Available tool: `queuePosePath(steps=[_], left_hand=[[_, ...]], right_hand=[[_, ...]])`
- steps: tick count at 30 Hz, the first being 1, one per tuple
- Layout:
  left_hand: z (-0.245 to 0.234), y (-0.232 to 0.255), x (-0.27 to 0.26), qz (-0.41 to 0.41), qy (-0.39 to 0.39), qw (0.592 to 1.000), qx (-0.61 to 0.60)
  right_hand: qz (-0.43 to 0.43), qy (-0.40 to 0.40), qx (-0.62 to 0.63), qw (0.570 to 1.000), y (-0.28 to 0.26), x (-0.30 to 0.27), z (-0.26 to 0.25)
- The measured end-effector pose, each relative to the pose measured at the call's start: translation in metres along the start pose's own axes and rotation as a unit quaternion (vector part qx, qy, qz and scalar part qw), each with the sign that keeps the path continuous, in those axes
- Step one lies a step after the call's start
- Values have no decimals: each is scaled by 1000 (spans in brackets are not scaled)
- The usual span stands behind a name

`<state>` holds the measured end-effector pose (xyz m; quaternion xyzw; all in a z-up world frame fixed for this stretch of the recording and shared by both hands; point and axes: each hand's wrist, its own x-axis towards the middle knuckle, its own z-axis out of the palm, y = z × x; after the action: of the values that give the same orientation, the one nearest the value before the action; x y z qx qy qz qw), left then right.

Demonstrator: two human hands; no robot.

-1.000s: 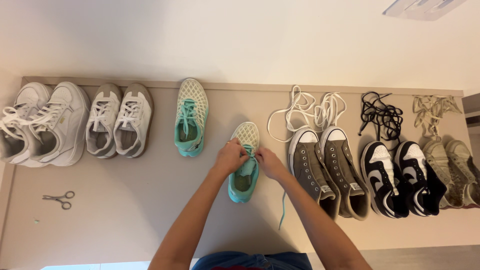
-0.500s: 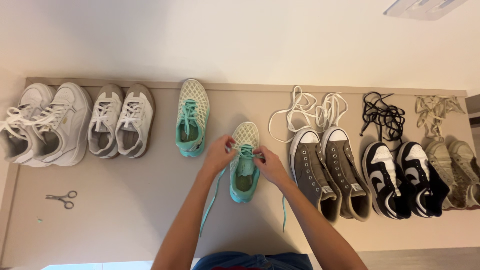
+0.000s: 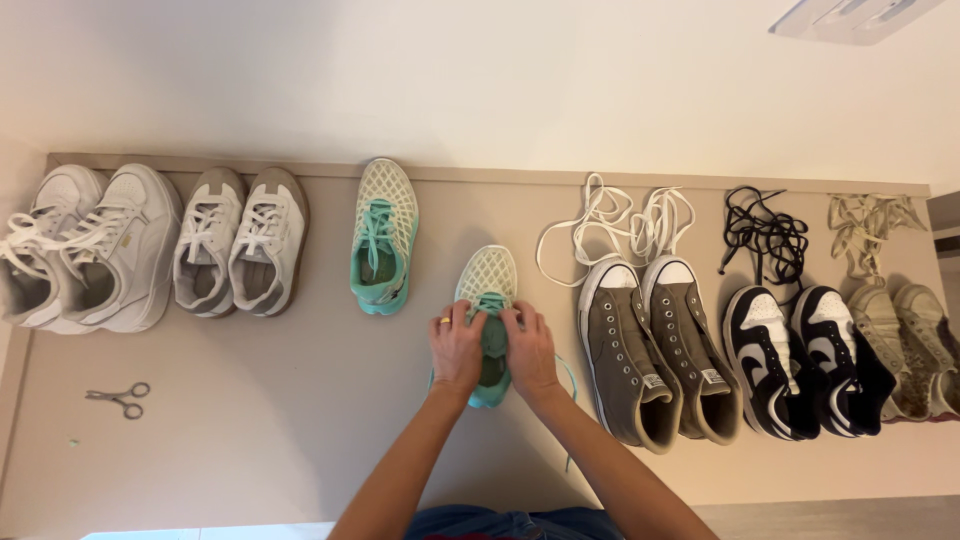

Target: The person threads a light blue shoelace through the eyelets of a white and teal running shoe on a shelf. They pull the lace through multiple eyelets and adjust the tension, but do not tie a knot or finish the lacing.

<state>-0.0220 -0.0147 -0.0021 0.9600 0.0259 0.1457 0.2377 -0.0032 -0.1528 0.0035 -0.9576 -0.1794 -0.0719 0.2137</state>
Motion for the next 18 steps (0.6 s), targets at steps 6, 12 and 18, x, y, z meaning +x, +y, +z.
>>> queuePosePath(steps=[6,12,18], left_hand=[[9,-32,49,-180,-121,948,-231],[30,-43,81,-191,-170,963,-88],[30,-38,48,-228,-48,957,-171]], right_hand=[[161,-27,305,938,50,40,17],[-5,-47,223,974,68,66,57],[229,-9,297,927,57,63,62]])
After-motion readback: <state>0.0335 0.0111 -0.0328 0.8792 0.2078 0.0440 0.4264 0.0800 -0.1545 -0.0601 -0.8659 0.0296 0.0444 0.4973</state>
